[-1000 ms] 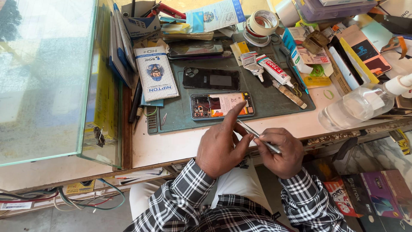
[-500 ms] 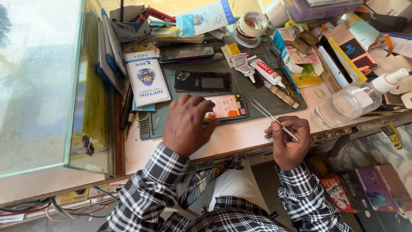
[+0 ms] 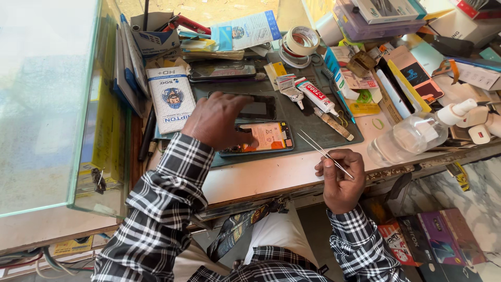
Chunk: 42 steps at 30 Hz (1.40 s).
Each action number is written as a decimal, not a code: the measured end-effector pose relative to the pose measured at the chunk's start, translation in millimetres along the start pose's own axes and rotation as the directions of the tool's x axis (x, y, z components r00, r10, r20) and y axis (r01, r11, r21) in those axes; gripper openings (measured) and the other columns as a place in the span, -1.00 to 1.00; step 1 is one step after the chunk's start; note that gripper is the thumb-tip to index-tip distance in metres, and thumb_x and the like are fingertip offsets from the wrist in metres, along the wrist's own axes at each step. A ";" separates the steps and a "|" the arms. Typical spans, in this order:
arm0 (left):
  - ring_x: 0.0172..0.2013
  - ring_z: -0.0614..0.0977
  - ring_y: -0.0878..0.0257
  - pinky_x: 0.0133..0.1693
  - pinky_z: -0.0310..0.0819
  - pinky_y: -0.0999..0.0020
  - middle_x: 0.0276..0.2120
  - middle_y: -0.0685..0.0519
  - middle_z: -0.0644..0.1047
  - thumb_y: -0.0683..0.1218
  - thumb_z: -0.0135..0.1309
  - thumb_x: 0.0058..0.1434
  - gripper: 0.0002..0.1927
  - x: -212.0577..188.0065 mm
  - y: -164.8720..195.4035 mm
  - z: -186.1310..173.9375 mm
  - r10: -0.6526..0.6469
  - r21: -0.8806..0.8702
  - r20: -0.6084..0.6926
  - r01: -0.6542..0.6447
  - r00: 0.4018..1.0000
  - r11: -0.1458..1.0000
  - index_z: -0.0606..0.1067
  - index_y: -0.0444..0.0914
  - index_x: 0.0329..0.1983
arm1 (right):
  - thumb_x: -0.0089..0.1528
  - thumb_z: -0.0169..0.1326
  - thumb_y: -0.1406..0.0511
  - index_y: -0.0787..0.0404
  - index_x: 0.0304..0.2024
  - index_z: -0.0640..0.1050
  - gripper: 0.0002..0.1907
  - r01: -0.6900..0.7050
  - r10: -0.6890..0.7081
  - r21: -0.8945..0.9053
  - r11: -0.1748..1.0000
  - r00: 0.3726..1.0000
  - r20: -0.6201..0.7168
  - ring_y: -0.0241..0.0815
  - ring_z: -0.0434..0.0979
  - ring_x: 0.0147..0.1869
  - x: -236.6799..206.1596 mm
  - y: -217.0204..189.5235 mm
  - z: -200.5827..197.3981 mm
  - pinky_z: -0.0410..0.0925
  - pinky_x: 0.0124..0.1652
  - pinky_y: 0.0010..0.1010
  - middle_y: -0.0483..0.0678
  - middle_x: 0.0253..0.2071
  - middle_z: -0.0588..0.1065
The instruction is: The person opens a light blue smartphone, removes the back cover, and sets it aside. They then pick up a dark-colored back cover and use a metal prying tool to carefully separate the edges from the frame. The person works around the perimeter of the cover, prying along the sides and corners.
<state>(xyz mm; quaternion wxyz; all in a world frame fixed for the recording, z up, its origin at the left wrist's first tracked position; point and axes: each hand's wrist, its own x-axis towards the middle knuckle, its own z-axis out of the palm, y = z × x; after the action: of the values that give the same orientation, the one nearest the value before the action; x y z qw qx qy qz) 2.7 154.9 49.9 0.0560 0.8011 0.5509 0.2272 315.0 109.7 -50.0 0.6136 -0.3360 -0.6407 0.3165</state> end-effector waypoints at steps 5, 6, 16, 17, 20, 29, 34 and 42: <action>0.13 0.46 0.02 0.07 0.30 0.06 0.02 0.02 0.55 0.34 0.47 -0.35 0.03 -11.8 6.4 7.0 -0.114 0.057 0.109 0.109 0.987 0.992 0.46 -0.12 0.22 | 0.46 0.01 0.33 0.34 0.05 0.47 -0.81 -0.030 0.030 -0.082 0.996 1.000 0.000 -0.30 0.59 -0.18 0.5 -2.9 -2.2 0.52 -0.22 -0.48 -0.01 -0.16 0.52; 0.13 0.46 0.02 0.07 0.29 0.06 0.02 0.00 0.54 0.35 0.47 -0.35 0.04 -13.3 5.8 8.3 -0.124 0.052 0.111 0.118 0.986 0.992 0.45 -0.12 0.22 | 0.47 0.00 0.33 0.35 0.04 0.49 -0.81 -0.018 0.019 -0.098 0.995 1.000 0.007 -0.30 0.59 -0.18 0.7 -3.8 -2.3 0.53 -0.21 -0.48 -0.01 -0.16 0.52; 0.21 0.42 0.14 0.18 0.24 0.10 0.18 0.15 0.51 0.18 0.35 0.02 -0.25 32.3 -21.9 7.1 -0.242 0.244 0.198 0.191 0.950 0.951 0.43 0.00 0.30 | 0.49 -0.10 0.27 0.33 0.16 0.46 -0.71 0.011 0.005 -0.150 0.989 0.994 0.106 -0.21 0.65 0.00 7.6 -11.7 -1.7 0.52 -0.14 -0.45 0.07 -0.05 0.61; 0.23 0.40 0.15 0.18 0.23 0.08 0.21 0.17 0.49 0.19 0.35 0.01 -0.25 36.6 -25.2 5.6 -0.241 0.227 0.214 0.192 0.947 0.955 0.42 0.03 0.31 | 0.50 -0.12 0.27 0.32 0.17 0.46 -0.70 0.021 0.003 -0.179 0.984 0.991 0.131 -0.20 0.65 0.05 8.6 -13.5 -1.3 0.51 -0.11 -0.46 0.08 -0.03 0.62; 0.28 0.38 0.14 0.24 0.20 0.07 0.23 0.20 0.50 0.21 0.37 0.03 -0.25 44.8 -35.2 0.4 -0.280 0.241 0.274 0.216 0.920 0.946 0.43 0.10 0.33 | 0.48 -0.10 0.27 0.32 0.18 0.46 -0.69 0.008 0.031 -0.222 0.975 0.985 0.170 -0.21 0.65 0.11 11.4 -19.5 2.2 0.48 -0.09 -0.49 0.09 0.01 0.63; 0.32 0.31 0.11 0.31 0.10 0.02 0.29 0.20 0.43 0.22 0.46 -0.14 -0.11 51.3 -57.2 6.3 -0.260 0.245 0.323 0.184 0.910 0.952 0.43 0.11 0.33 | 0.37 0.07 0.36 0.30 0.05 0.53 -0.78 0.044 0.046 -0.379 0.924 0.974 0.224 -0.22 0.70 0.03 14.1 -32.5 14.7 0.51 -0.03 -0.43 0.03 -0.10 0.67; 0.31 0.29 0.06 0.26 0.11 -0.01 0.21 0.06 0.45 0.24 0.48 -0.14 -0.17 54.5 -61.6 11.4 -0.213 0.248 0.299 0.140 0.930 0.959 0.50 0.00 0.23 | 0.37 0.09 0.39 0.26 0.11 0.55 -0.74 0.086 0.006 -0.365 0.927 0.970 0.244 -0.19 0.71 0.04 12.7 -31.3 16.1 0.51 0.00 -0.40 -0.01 -0.09 0.68; 0.17 0.45 0.04 0.18 0.19 -0.08 0.01 0.05 0.56 0.09 0.43 -0.08 -0.53 44.8 -55.9 11.6 -0.299 0.063 0.058 0.295 0.953 0.953 0.63 -0.01 -0.06 | 0.30 0.15 0.40 0.19 0.10 0.60 -0.70 0.323 -0.195 -0.386 0.864 0.922 0.334 -0.10 0.57 0.00 16.1 -31.9 7.1 0.43 0.02 -0.35 0.03 -0.07 0.59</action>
<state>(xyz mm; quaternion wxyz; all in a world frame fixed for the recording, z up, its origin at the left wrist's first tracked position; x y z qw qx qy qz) -27.3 219.1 34.1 0.0865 0.7176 0.6687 0.1744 306.2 104.6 -15.0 0.4622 -0.3250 -0.8156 0.1247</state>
